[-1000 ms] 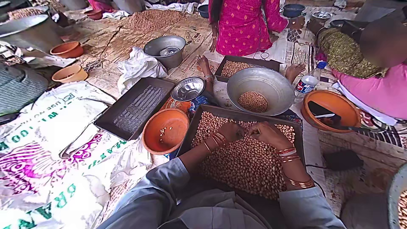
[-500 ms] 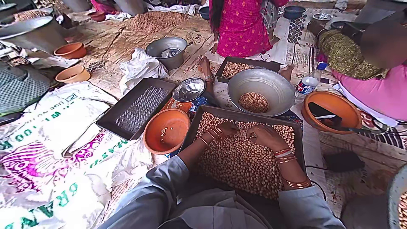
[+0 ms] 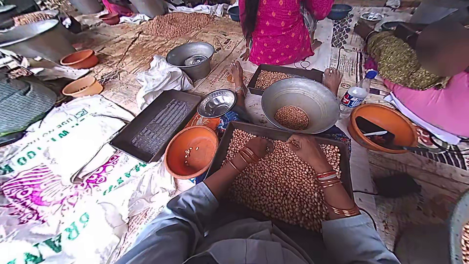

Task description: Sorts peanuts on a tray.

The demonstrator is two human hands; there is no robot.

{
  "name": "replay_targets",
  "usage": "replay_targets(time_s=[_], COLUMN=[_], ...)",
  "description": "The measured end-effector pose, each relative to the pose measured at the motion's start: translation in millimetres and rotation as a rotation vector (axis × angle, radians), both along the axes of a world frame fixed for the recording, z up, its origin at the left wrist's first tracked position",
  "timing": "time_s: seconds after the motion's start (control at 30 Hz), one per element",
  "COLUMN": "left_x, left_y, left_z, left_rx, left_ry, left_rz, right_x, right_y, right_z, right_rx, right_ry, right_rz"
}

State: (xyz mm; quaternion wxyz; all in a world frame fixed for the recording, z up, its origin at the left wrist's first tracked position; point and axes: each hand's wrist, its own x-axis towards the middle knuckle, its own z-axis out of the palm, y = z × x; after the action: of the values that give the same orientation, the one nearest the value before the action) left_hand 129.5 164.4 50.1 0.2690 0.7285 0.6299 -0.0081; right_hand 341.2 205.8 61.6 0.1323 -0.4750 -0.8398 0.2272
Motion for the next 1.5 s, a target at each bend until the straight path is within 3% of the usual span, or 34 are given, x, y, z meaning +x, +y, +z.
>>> replay_targets(time_s=[0.23,0.43,0.53,0.63,0.7,0.8,0.87,1.1,1.23,1.37,1.5], left_x=[-11.9,-36.0,-18.1,-2.5,5.2,13.6,17.6,18.6,-15.5,-85.7,-123.9], left_y=[1.9,-7.7,-26.3,-34.1,-42.3,-54.3,-57.5,-58.3,-64.1,-83.6,-101.6], left_z=[-3.9,10.0,48.2,48.0,38.6,27.9,25.0,18.1,34.4,53.3,78.4], left_rx=[0.049,0.073,0.020,-0.011,-0.050,-0.090,-0.116,-0.123,0.001,0.299,0.464], left_ry=[-0.086,-0.802,-0.606,-0.218,-0.076,0.006,0.041,0.052,0.013,0.214,0.304], left_rz=[0.016,0.255,0.144,-0.050,-0.089,-0.053,-0.026,-0.015,0.173,0.500,0.562], right_x=[-31.3,-39.6,-42.6,-42.6,-33.6,-14.3,-2.7,4.1,-2.7,-6.3,-11.7], right_y=[-16.9,-24.7,-27.9,-26.4,-15.7,-1.6,5.6,1.0,-5.6,-10.4,-11.4], right_z=[-21.7,-17.0,-12.2,-7.6,-9.5,-10.0,-5.7,8.1,8.8,7.3,6.7], right_rx=[0.057,-0.013,-0.041,-0.090,-0.142,-0.140,-0.165,-0.270,-0.223,-0.183,-0.198], right_ry=[-0.159,-0.308,-0.310,-0.322,-0.148,0.315,0.431,-0.203,-0.280,-0.338,-0.368], right_rz=[0.217,0.238,0.213,0.191,0.143,0.003,-0.028,0.270,0.315,0.324,0.331])
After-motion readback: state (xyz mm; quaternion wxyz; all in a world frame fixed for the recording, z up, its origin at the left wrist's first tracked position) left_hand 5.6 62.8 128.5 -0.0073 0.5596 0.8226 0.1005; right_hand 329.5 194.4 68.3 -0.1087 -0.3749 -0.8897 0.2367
